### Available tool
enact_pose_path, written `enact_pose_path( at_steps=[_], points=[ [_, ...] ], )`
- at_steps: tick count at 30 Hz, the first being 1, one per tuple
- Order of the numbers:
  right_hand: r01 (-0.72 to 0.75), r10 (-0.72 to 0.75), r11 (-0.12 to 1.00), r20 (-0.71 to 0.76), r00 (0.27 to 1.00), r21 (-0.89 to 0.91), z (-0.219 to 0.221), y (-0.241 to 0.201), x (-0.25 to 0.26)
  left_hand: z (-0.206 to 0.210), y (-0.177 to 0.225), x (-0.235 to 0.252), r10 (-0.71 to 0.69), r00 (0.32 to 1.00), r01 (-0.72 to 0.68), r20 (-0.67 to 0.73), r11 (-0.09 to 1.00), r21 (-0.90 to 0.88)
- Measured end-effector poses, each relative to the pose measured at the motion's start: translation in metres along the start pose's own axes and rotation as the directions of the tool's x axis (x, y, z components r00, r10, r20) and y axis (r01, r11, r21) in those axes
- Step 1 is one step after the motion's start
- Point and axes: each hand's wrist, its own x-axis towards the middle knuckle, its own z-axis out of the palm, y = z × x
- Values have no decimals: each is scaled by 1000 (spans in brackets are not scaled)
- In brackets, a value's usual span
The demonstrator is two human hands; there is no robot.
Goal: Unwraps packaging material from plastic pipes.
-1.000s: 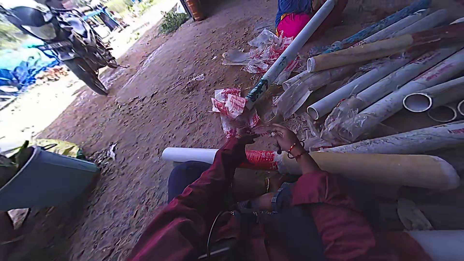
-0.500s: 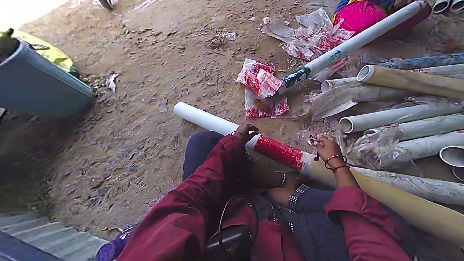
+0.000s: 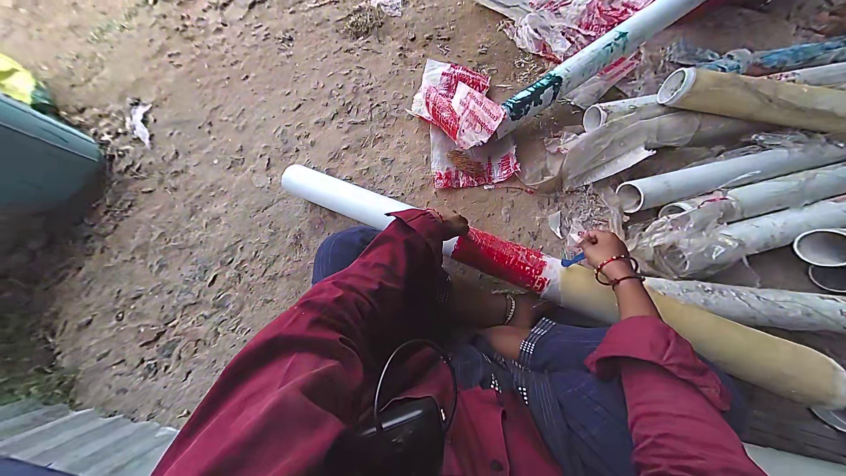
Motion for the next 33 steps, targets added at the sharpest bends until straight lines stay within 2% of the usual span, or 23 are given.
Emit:
enact_pose_path(
  at_steps=[2,7,10,11,13,14,15,16,17,18,19,20,22,24,25,27,28,29,30,31,32,33],
  points=[
    [-14,16,996,22,1000,-84,-7,-6,-1,2,3,1,-4,1000,4,-6,999,49],
    [-11,10,1000,82,997,11,-3,0,15,25,-8,17,103,988,-94,-113,992,82],
    [10,-2,999,136,991,-53,-4,-2,6,25,-5,23,134,982,-120,-133,987,109],
    [11,1,997,168,986,-73,-4,1,5,23,-4,27,96,986,-87,-133,993,74],
    [19,6,994,238,971,-104,0,10,8,33,-8,34,29,952,-50,-306,997,-62],
    [24,4,995,268,963,-99,0,11,8,39,-7,35,-13,903,-42,-430,992,-117],
    [23,-3,998,293,956,-65,-1,10,6,32,6,27,-95,881,9,-463,983,-184],
    [15,-20,1000,299,954,20,-2,8,4,1,32,8,-247,936,165,-250,937,-306],
    [-3,-44,987,288,957,163,-2,5,0,-18,49,-1,-333,934,265,-125,886,-381],
    [-24,-71,942,269,960,333,-2,-1,-6,-21,56,-1,-373,922,296,-105,853,-429],
    [-36,-99,876,253,962,480,-1,-6,-12,-12,52,8,-377,915,283,-144,853,-438],
    [-20,-132,836,236,963,549,0,-10,-13,5,41,24,-353,903,232,-245,880,-413],
    [80,-194,893,220,956,444,4,-9,-7,19,30,42,-280,899,148,-338,918,-367],
    [135,-247,919,271,930,371,7,-7,-3,13,36,44,-254,888,98,-384,920,-380],
    [122,-262,895,284,922,428,8,-7,-5,9,42,42,-263,839,17,-475,887,-461],
    [104,-263,853,249,932,511,12,-8,-6,-3,53,43,-392,594,-315,-703,691,-651],
    [117,-237,903,252,938,413,14,-6,-4,-11,58,42,-441,507,-443,-741,604,-663],
    [126,-184,969,281,942,210,13,-4,0,-20,59,39,-447,473,-503,-759,570,-649],
    [112,-108,994,315,943,5,12,-2,5,-28,54,32,-400,500,-478,-768,613,-630],
    [79,-44,992,321,946,-99,12,-2,7,-30,43,23,-330,538,-389,-776,719,-576],
    [45,-2,990,307,952,-135,10,-4,5,-28,32,13,-309,588,-268,-748,798,-540],
    [12,30,989,283,959,-147,4,-9,-1,-19,23,4,-351,644,-144,-680,817,-559]
  ],
)
